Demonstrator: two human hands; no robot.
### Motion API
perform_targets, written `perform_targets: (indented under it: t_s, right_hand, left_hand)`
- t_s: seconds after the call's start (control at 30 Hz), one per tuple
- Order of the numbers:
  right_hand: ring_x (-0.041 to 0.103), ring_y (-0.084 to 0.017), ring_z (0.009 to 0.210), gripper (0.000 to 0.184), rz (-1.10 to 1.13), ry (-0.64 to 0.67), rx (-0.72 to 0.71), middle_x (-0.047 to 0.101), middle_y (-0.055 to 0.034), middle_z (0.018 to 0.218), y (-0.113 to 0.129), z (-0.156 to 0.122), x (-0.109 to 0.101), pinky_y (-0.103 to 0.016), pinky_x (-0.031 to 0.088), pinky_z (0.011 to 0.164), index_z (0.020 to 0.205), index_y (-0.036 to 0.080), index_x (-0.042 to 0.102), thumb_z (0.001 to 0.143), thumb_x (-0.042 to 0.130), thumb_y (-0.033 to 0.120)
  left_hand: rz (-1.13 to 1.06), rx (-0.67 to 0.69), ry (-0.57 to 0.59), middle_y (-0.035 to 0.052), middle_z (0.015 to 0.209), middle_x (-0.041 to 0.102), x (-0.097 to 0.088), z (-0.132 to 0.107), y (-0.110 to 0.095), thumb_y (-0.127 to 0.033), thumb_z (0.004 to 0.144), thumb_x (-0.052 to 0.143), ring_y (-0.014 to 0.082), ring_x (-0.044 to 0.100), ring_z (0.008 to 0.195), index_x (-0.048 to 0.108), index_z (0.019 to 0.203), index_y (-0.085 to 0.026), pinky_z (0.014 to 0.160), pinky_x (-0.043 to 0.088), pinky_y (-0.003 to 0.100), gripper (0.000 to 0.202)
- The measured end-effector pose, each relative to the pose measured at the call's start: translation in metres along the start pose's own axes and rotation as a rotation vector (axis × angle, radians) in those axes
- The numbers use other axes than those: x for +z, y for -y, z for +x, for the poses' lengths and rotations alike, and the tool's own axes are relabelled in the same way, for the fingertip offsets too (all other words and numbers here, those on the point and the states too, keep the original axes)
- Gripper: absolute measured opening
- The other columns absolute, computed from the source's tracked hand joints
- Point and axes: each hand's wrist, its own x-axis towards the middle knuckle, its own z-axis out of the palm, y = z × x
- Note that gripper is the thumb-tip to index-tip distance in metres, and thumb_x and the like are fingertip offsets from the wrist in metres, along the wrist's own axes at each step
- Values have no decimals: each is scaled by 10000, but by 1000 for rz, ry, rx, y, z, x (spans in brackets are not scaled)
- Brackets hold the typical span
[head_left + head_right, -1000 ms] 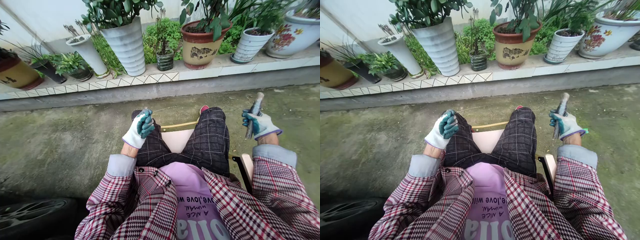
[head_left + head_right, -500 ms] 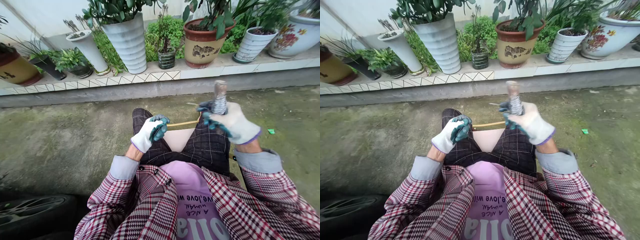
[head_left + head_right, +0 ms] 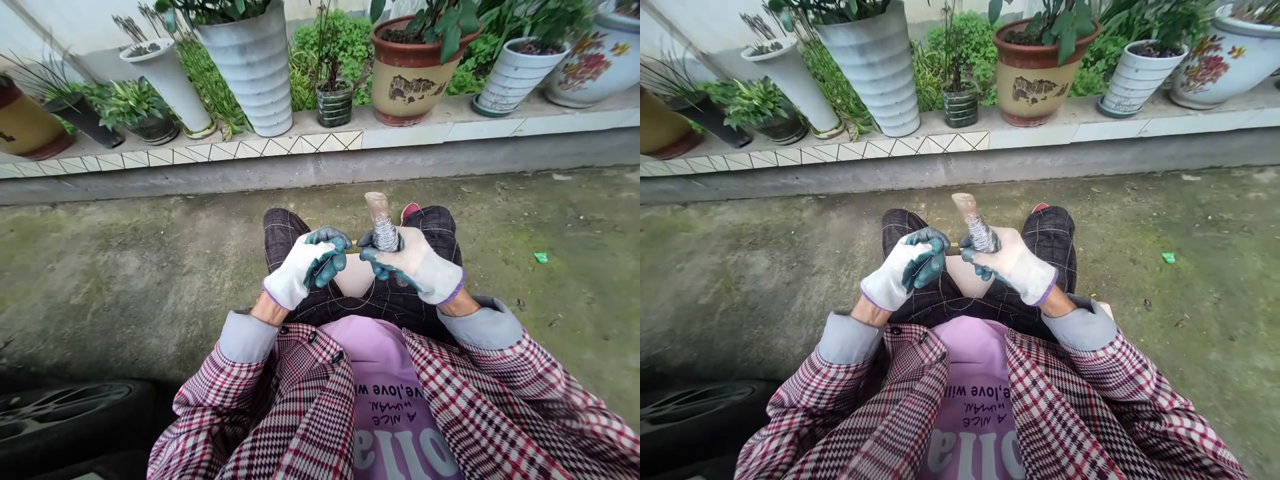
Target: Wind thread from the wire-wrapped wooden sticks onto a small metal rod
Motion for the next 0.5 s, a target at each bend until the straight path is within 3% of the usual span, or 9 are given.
perform_targets:
  t_s: [0.17,0.3,0.4,0.47,0.5]
  right_hand:
    - [565,-126,480,408,220,-21,43,636,2,626,-10,3,-16,-246,475,406,999,158,674,704,797,413]
    - [587,-134,540,437,140,-147,78,675,-28,738,-34,20,-39,-238,455,408,969,156,678,644,816,413]
    - [539,-115,543,323,-66,-399,124,630,-7,672,-54,28,-72,-233,447,454,818,158,657,576,826,290]
    - [547,-138,563,265,-95,-473,145,637,-30,684,-64,25,-102,-265,451,479,825,181,641,642,776,316]
    - [565,-157,585,247,-51,-517,116,645,-53,710,-67,22,-119,-290,461,498,841,191,637,677,743,342]
  left_hand:
    - [-64,33,-69,-35,549,581,-6,2,-4,-354,694,744,49,378,308,593,844,-148,286,245,178,296]
    - [-96,154,-162,-51,558,559,-23,-8,-26,-275,719,734,34,352,336,585,820,-161,296,214,164,213]
    - [-153,280,-291,-72,565,530,-48,-22,-50,-220,776,689,22,310,356,593,838,-180,309,186,160,121]
    - [-238,340,-374,-75,548,505,-71,-29,-62,-178,864,580,25,289,363,584,826,-187,314,159,168,39]
    - [-301,342,-403,-77,532,487,-84,-31,-67,-168,915,505,26,269,359,577,824,-189,318,145,172,118]
